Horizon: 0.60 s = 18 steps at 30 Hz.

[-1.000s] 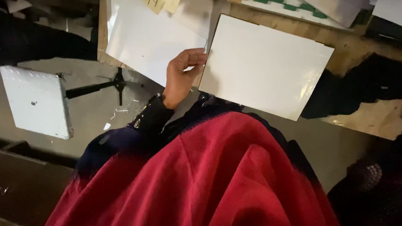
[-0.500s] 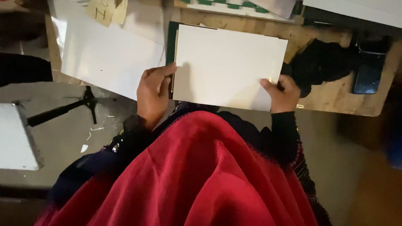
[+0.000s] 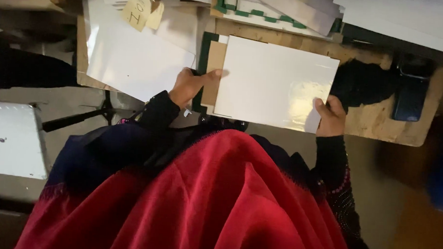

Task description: Peeling the protective backing off adhesive sheets and carefully applying them to square boards, then smoothing them with a cloth.

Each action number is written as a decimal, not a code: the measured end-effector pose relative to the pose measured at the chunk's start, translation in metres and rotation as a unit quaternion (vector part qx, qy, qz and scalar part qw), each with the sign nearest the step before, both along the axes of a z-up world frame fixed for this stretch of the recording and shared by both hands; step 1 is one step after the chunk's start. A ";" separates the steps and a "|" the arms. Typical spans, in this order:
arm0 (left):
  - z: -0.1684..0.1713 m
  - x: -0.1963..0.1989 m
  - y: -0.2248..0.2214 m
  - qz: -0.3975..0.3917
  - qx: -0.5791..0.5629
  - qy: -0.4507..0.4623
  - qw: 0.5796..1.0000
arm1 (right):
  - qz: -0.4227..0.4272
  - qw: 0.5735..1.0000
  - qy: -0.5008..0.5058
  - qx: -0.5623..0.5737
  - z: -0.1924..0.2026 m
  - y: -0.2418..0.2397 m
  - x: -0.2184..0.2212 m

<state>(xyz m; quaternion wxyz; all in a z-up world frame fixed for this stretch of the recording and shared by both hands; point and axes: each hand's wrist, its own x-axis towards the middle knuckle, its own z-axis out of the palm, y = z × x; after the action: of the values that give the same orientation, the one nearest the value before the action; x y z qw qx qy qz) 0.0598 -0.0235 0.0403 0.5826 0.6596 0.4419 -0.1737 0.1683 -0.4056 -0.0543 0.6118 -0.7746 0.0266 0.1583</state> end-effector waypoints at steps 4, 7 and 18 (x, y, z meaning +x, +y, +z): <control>0.022 -0.008 -0.001 -0.023 -0.073 -0.002 0.997 | -0.020 0.992 0.094 0.087 0.039 0.014 -0.007; 0.076 -0.009 -0.029 0.011 -0.109 -0.086 0.990 | -0.020 0.991 0.104 0.087 0.028 0.002 -0.004; -0.002 -0.114 0.048 -0.015 -0.022 -0.346 0.938 | 0.005 0.992 0.119 0.031 0.024 -0.076 0.028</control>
<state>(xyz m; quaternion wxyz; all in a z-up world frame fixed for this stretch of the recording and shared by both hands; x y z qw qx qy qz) -0.0538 0.0241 0.0380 0.7112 0.6724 0.1994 0.0473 0.1959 -0.4819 -0.0299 0.6270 -0.7311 0.0903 0.2534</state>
